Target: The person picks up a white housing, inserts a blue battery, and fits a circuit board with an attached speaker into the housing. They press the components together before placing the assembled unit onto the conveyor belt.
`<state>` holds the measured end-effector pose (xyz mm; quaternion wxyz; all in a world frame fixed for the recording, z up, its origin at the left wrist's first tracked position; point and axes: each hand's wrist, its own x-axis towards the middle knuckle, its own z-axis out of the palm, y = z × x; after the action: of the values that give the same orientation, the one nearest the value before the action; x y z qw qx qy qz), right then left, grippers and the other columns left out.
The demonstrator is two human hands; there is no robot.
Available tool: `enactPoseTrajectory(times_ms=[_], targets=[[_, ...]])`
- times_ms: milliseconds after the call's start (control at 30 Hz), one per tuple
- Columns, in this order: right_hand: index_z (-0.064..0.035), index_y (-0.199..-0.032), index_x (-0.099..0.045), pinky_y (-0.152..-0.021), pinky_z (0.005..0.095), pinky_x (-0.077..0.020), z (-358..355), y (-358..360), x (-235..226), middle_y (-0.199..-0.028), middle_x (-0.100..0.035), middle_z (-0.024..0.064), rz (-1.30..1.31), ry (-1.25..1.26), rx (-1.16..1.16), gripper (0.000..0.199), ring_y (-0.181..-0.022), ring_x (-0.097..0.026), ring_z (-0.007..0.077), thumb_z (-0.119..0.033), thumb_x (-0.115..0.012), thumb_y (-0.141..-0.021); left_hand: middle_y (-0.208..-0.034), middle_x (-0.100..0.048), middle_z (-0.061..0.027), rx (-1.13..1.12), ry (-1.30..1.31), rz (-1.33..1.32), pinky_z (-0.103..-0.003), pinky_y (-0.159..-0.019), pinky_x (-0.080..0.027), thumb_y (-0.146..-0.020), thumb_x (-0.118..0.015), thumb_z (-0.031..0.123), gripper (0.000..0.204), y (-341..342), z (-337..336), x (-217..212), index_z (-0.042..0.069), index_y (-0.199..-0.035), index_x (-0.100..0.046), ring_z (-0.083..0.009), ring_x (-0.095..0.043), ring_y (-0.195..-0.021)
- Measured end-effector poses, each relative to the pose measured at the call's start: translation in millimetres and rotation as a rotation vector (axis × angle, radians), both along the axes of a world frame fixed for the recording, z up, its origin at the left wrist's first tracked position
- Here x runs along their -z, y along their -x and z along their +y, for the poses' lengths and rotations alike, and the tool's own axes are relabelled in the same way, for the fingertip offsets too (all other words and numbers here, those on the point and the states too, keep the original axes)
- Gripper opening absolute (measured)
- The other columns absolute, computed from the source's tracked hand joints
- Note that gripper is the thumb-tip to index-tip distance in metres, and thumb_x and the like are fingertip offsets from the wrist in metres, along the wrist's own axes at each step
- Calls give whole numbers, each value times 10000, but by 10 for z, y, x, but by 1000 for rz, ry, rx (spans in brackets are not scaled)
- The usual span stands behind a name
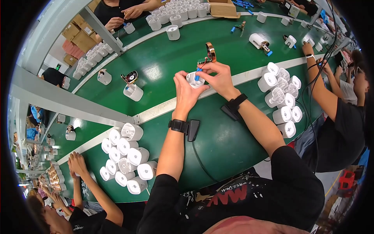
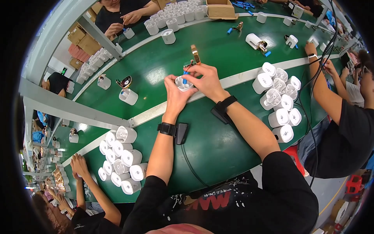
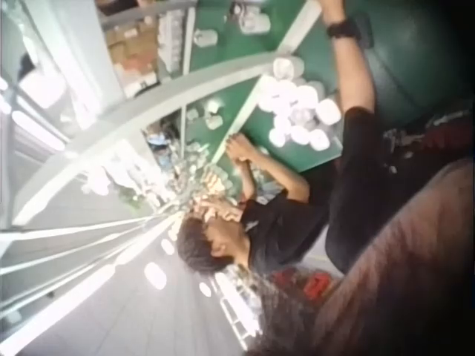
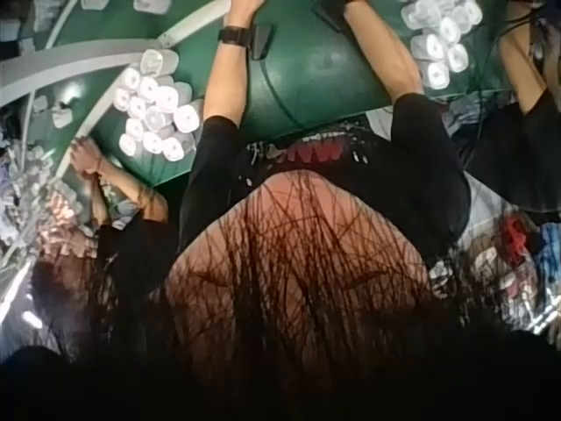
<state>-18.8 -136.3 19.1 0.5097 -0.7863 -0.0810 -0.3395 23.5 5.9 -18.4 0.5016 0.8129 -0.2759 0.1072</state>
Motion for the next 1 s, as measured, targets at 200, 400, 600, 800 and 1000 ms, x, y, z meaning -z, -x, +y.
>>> enactPoseTrajectory(times_ms=[200,400,600,800,1000], targets=[[21,-900,-708,-656,264,-580,-28,-27,28,-978,-717,116,-48,5,50,166,-750,-698,154,-38,-793,-769,-1178,-431,-205,47,-45,-167,-423,-878,-492,-597,-919,202,862,-41,12,42,-20,-1230,-379,-341,-545,-1024],[27,-900,-706,-674,268,-590,-84,-35,45,-966,-716,120,-17,-60,71,156,-764,-702,163,-37,-784,-782,-1123,-503,-180,219,42,238,-427,-873,-502,-599,-899,157,791,-34,47,-86,10,-1204,-412,-337,-585,-1001],[36,-891,-703,-678,269,-591,-74,-68,57,-956,-715,128,-70,-95,71,130,-768,-702,166,-25,-769,-797,-1071,-552,-149,49,87,171,-417,-876,-500,-583,-897,139,755,-50,55,-58,17,-1170,-440,-329,-573,-994],[38,-866,-700,-660,274,-580,-83,-46,60,-938,-711,125,-78,-28,92,99,-753,-701,172,-18,-757,-808,-1079,-555,-141,-29,44,33,-416,-920,-456,-564,-917,160,762,-6,54,-101,23,-1172,-479,-312,-494,-1055],[32,-861,-701,-647,278,-571,-58,-21,41,-930,-709,122,-124,46,55,95,-743,-700,180,-28,-757,-813,-1103,-558,-120,-51,-73,-79,-420,-929,-436,-551,-932,192,734,-2,70,-108,27,-1149,-540,-321,-451,-1067]])
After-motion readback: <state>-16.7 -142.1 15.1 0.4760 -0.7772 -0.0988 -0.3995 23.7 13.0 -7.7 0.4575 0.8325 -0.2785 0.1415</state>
